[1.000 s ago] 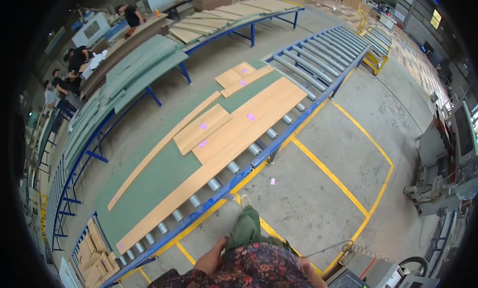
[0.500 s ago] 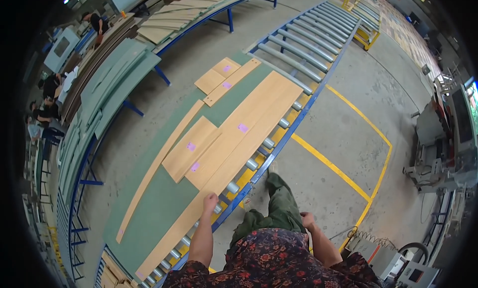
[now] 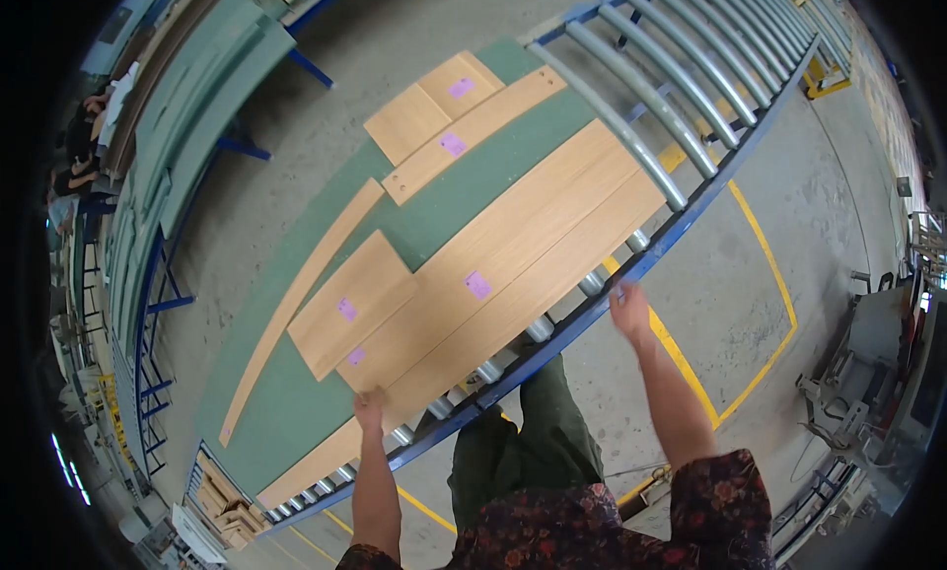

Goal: Operating a woodworking machine by feeding in wood panels and organizing them from a conveyor belt system.

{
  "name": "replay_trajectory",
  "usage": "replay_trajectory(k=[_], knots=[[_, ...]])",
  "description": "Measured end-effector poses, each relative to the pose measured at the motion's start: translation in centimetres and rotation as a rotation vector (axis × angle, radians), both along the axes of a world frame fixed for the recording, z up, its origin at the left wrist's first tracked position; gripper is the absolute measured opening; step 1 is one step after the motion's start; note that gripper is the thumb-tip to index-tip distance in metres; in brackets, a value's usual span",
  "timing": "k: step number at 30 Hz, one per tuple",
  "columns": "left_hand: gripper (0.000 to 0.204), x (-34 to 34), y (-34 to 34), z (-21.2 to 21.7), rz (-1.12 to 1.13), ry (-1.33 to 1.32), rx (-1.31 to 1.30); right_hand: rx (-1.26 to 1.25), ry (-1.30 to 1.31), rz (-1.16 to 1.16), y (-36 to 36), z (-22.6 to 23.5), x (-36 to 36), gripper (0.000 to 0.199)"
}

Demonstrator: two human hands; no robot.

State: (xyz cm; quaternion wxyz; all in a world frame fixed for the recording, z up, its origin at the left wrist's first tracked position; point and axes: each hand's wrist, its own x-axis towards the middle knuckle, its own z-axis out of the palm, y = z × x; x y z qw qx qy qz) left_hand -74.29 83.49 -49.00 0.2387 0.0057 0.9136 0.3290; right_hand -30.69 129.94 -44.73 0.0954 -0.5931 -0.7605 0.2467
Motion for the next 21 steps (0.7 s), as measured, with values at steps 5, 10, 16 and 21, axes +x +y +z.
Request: replay_trajectory(k=[5, 10, 16, 21], knots=[[0.072, -7.3, 0.6, -2.5, 0.12, 0.026, 0.012, 0.301, -0.118, 0.157, 19.6, -3.4, -13.9, 0.068], [0.07, -7.8, 1.0, -4.3, 0.074, 0.146, -0.243, 0.147, -0.303, -0.088, 29.8, -5.9, -20.5, 0.103], [0.058, -8.9, 6.3, 1.4, 0.258, -0.299, -0.098, 0.005, -0.365, -0.188, 33.0, -6.6, -21.0, 0.104], [0.039, -6.3, 8.0, 3.0, 0.446, -0.272, 0.157, 0.34, -0.179, -0.176, 33.8, -5.1, -18.0, 0.086]])
